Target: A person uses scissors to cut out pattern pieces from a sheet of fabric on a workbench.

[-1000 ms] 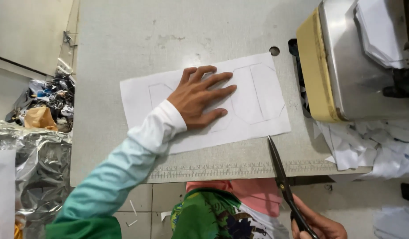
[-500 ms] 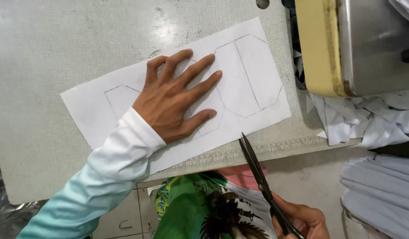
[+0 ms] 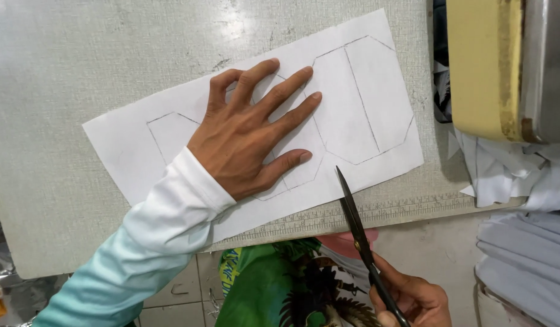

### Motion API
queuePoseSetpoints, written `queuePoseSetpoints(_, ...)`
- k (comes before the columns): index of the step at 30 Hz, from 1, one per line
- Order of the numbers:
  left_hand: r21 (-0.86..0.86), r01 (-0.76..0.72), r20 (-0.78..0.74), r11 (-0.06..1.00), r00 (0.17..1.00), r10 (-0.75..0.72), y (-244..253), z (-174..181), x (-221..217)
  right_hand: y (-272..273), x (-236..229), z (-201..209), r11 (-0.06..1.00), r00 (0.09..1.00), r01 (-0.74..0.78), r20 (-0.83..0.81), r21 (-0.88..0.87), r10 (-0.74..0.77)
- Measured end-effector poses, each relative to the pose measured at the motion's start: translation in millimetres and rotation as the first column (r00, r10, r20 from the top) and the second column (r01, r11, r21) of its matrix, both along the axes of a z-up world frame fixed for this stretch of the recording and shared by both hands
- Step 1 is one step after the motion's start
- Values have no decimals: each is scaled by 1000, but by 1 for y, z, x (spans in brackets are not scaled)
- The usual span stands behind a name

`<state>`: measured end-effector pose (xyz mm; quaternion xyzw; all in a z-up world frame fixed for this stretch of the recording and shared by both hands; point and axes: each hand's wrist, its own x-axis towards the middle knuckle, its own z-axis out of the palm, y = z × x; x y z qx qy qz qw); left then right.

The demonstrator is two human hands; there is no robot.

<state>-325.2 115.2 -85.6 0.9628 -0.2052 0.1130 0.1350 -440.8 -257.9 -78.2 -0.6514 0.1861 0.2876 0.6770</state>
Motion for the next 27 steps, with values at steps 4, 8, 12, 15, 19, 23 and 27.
queuePoseSetpoints(4,-13,-1,-26,1000,1000,1,-1,2,1,-12,-5,-4,987,982,121,-157,102,-104)
queuePoseSetpoints(8,-18,0,-29,1000,1000,0,0,2,2,-16,4,-2,992,995,-98,-25,79,101)
queuePoseSetpoints(12,-13,-2,-43,1000,999,2,0,1,3,-25,9,-5,979,986,-167,27,115,165)
queuePoseSetpoints(15,1,-11,-47,1000,999,11,0,2,2,-24,12,-3,978,996,-80,-14,195,84)
queuePoseSetpoints(19,10,-12,-52,1000,999,12,0,0,3,-9,19,2,995,995,-95,29,27,94)
queuePoseSetpoints(23,-6,-7,-48,1000,999,6,0,0,5,-10,26,0,990,987,-135,89,42,131)
queuePoseSetpoints(27,-13,-12,-61,1000,998,11,0,1,5,-38,27,-5,859,852,-487,130,-161,507)
